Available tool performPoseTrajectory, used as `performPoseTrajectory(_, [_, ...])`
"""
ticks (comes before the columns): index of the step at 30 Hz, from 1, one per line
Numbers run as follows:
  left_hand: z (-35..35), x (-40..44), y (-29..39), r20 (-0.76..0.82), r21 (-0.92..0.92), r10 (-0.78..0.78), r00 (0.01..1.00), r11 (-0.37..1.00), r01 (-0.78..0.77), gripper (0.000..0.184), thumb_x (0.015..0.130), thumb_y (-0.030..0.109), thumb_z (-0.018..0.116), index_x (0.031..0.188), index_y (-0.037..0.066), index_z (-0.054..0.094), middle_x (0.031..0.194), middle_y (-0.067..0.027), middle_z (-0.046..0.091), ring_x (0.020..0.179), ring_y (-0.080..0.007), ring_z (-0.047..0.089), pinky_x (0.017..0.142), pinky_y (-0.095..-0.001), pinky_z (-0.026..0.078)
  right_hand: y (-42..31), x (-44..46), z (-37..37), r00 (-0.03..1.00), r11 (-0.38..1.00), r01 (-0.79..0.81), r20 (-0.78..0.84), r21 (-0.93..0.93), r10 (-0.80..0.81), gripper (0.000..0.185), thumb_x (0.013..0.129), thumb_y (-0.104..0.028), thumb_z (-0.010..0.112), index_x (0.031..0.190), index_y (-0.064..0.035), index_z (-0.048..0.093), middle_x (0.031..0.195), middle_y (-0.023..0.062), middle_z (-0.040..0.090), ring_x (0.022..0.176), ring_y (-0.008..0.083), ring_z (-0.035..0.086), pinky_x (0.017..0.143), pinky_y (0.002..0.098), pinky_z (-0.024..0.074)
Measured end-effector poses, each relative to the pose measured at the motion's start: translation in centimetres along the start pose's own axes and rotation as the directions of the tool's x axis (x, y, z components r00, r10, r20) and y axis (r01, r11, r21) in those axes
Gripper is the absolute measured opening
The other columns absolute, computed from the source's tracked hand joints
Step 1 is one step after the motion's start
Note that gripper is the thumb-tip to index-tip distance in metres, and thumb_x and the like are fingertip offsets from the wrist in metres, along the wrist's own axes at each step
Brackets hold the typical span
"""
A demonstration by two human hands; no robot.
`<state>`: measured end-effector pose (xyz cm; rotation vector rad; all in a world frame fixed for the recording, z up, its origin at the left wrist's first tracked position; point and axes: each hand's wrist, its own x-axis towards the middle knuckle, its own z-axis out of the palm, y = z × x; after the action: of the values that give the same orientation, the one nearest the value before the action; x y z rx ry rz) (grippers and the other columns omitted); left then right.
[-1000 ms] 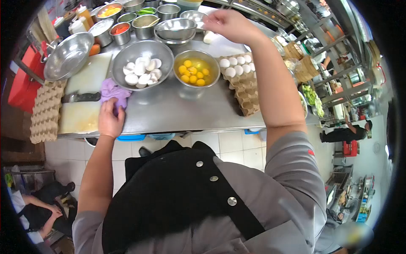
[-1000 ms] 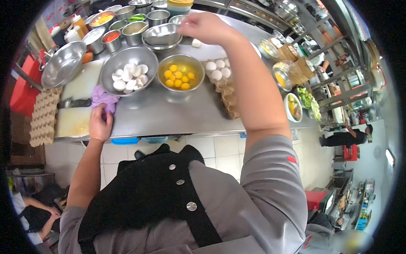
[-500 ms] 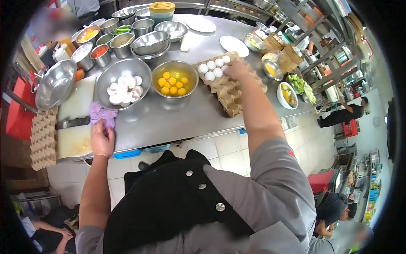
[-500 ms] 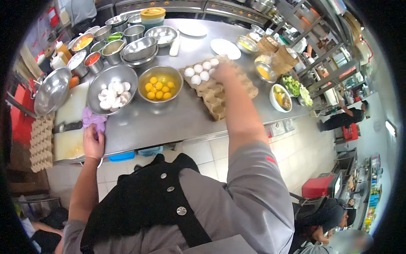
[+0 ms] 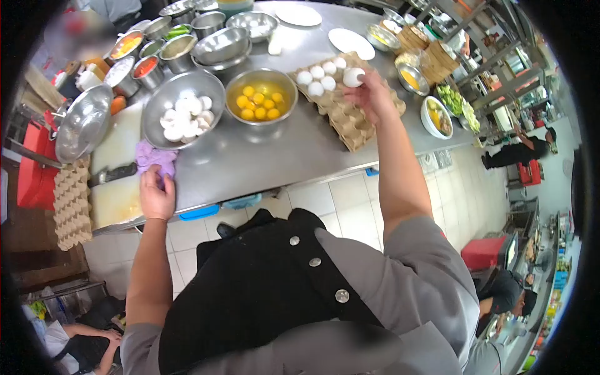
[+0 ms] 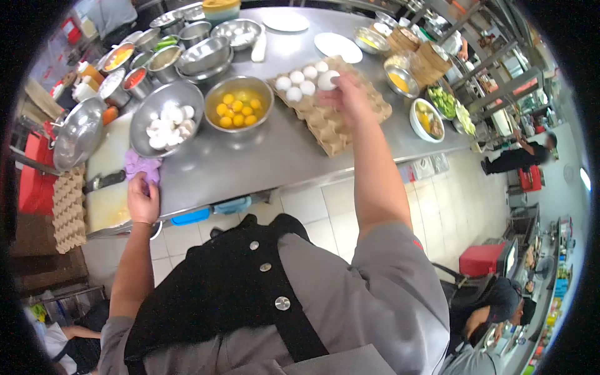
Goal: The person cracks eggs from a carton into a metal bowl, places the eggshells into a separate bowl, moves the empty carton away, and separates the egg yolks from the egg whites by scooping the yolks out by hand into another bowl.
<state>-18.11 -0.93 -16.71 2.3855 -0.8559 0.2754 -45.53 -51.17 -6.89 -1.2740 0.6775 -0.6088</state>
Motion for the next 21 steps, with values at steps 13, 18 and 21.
performPoseTrajectory(13, [0.0, 0.1, 0.2, 0.004, 0.03, 0.019, 1.0, 0.999, -0.019, 0.031, 0.094, 0.017, 0.065, 0.122, 0.003, 0.062, 0.106, -0.0178, 0.066, 0.091, -0.0327, 0.064, 0.083, -0.0423, 0.053, 9.8, -18.8, 2.8, 0.883, 0.513, 0.317, 0.051, -0.798, -0.466, 0.053, 0.093, -0.016, 0.071, 0.141, -0.005, 0.05, 0.118, 0.0222, 0.063, 0.097, 0.0357, 0.065, 0.079, 0.0421, 0.0571])
performPoseTrajectory(18, [1.1, -0.7, -3.3, -0.016, 0.035, 0.138, 0.99, 0.99, -0.137, 0.04, 0.096, 0.016, 0.062, 0.131, -0.004, 0.059, 0.122, -0.0229, 0.066, 0.106, -0.0335, 0.066, 0.093, -0.0418, 0.053, 14.0, -17.7, 1.4, 0.851, 0.326, 0.362, 0.167, -0.873, -0.498, 0.049, 0.086, -0.017, 0.077, 0.13, -0.0109, 0.056, 0.125, 0.0197, 0.06, 0.114, 0.0411, 0.06, 0.095, 0.0483, 0.0521])
performPoseTrajectory(21, [2.4, 0.3, -4.0, 0.012, -0.091, 0.064, 0.998, 0.994, -0.063, 0.039, 0.101, 0.017, 0.06, 0.133, -0.004, 0.055, 0.118, -0.0188, 0.063, 0.103, -0.0299, 0.063, 0.09, -0.038, 0.053, 7.5, -14.4, 5.8, 0.917, 0.675, 0.278, -0.021, -0.683, -0.399, 0.051, 0.082, -0.02, 0.082, 0.126, -0.01, 0.057, 0.115, 0.0163, 0.063, 0.103, 0.0303, 0.065, 0.082, 0.0381, 0.0573])
